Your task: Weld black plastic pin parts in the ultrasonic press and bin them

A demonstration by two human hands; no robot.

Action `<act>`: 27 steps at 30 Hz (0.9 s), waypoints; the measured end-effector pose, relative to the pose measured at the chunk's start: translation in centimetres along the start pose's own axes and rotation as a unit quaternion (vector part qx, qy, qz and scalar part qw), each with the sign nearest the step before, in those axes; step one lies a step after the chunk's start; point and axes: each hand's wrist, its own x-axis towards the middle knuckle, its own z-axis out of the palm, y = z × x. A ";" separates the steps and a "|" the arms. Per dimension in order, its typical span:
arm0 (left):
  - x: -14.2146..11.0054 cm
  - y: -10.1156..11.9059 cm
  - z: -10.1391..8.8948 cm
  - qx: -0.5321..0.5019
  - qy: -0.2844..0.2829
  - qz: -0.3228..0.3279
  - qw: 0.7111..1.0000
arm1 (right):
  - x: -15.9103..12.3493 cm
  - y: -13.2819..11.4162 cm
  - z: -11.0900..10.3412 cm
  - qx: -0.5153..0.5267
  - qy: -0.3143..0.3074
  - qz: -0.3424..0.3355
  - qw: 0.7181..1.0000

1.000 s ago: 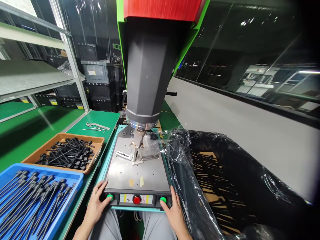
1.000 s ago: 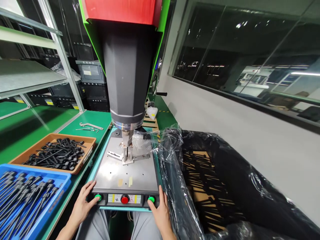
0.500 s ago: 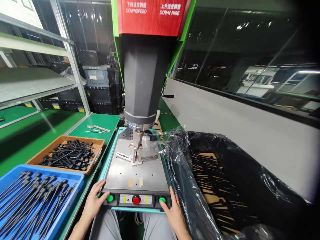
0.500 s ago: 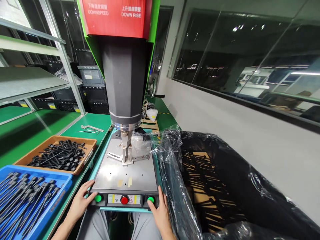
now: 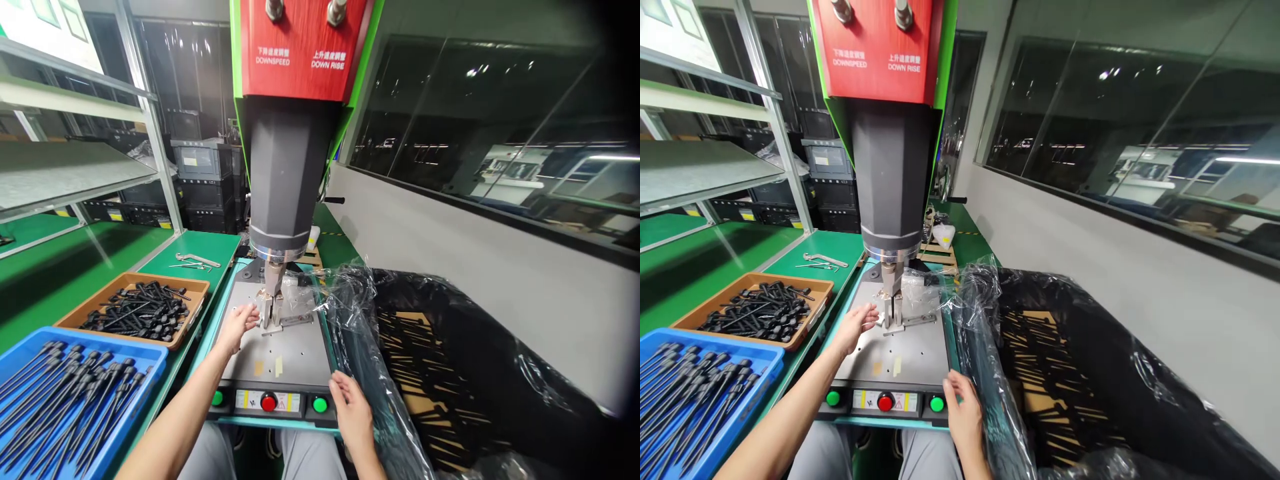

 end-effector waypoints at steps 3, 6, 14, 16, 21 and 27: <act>1.7 0.5 0.9 -0.042 -0.004 -0.033 0.999 | 0.5 -3.1 1.8 0.042 -0.076 0.014 0.996; 2.7 1.1 1.6 -0.067 0.002 -0.046 0.997 | 1.2 -6.1 4.4 0.045 -0.146 -0.010 0.988; 3.1 3.0 3.4 -0.125 0.008 -0.015 0.992 | 6.2 -13.1 11.8 0.009 -0.175 -0.180 0.968; 3.1 3.7 3.9 -0.144 -0.005 -0.017 0.989 | 7.8 -14.2 13.2 -0.014 -0.132 -0.205 0.970; 3.3 5.0 4.6 -0.174 -0.024 -0.035 0.984 | 11.1 -16.0 15.1 -0.145 -0.054 -0.235 0.960; 3.5 5.5 4.4 -0.183 -0.018 -0.041 0.982 | 13.5 -17.1 15.2 -0.225 -0.090 -0.242 0.939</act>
